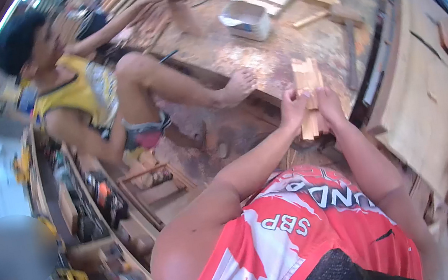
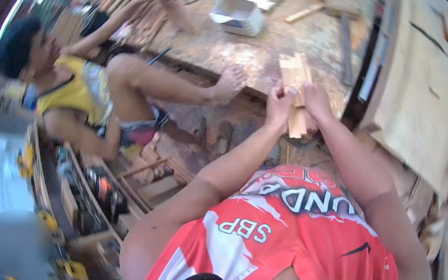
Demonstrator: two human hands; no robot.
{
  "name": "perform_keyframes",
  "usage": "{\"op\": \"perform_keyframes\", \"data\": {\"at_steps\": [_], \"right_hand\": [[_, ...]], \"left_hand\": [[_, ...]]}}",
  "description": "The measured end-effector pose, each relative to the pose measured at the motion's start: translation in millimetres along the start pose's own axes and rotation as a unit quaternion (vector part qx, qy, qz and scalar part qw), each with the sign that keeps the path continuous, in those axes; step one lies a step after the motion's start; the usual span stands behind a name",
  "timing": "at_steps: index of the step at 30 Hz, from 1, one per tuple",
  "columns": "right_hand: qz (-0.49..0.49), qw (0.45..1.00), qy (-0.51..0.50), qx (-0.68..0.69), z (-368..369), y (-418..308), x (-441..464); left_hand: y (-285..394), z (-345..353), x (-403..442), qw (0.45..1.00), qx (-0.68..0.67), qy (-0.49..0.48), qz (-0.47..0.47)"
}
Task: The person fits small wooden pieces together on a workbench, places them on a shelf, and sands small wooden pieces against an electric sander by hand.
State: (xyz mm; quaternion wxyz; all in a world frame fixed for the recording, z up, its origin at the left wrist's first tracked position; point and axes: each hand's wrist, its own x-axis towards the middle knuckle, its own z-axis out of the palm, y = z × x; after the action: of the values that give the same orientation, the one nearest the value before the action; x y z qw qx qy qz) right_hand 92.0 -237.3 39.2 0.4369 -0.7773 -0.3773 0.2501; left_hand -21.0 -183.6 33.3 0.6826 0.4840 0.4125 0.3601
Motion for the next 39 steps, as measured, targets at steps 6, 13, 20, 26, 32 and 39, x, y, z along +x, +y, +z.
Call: {"op": "perform_keyframes", "data": {"at_steps": [6, 13, 20, 26, 32, 39], "right_hand": [[-0.003, 0.96, -0.114, 0.256, 16.6, -2.4, 11.1], [0.035, 0.931, -0.215, 0.294, 46.3, -43.2, 1.8], [0.034, 0.914, -0.285, 0.286, 84.6, -81.9, -9.1], [0.0, 0.957, -0.249, 0.149, 91.8, -90.3, -15.2], [0.067, 0.937, -0.296, 0.17, 76.5, -126.7, -24.5], [0.002, 0.872, -0.462, 0.162, 64.6, -158.2, -29.7]], "left_hand": [[9.8, -12.2, -12.2, 0.99, 0.065, 0.109, 0.053], [10.8, -57.1, -16.8, 0.986, -0.077, 0.149, 0.019], [30.1, -114.2, -29.7, 0.987, -0.139, 0.081, -0.002], [50.6, -141.2, -38.9, 0.99, -0.079, 0.095, -0.072], [60.7, -138.2, -58.9, 0.971, -0.235, 0.019, -0.039], [77.2, -112.1, -105.4, 0.95, -0.283, 0.131, 0.011]]}}
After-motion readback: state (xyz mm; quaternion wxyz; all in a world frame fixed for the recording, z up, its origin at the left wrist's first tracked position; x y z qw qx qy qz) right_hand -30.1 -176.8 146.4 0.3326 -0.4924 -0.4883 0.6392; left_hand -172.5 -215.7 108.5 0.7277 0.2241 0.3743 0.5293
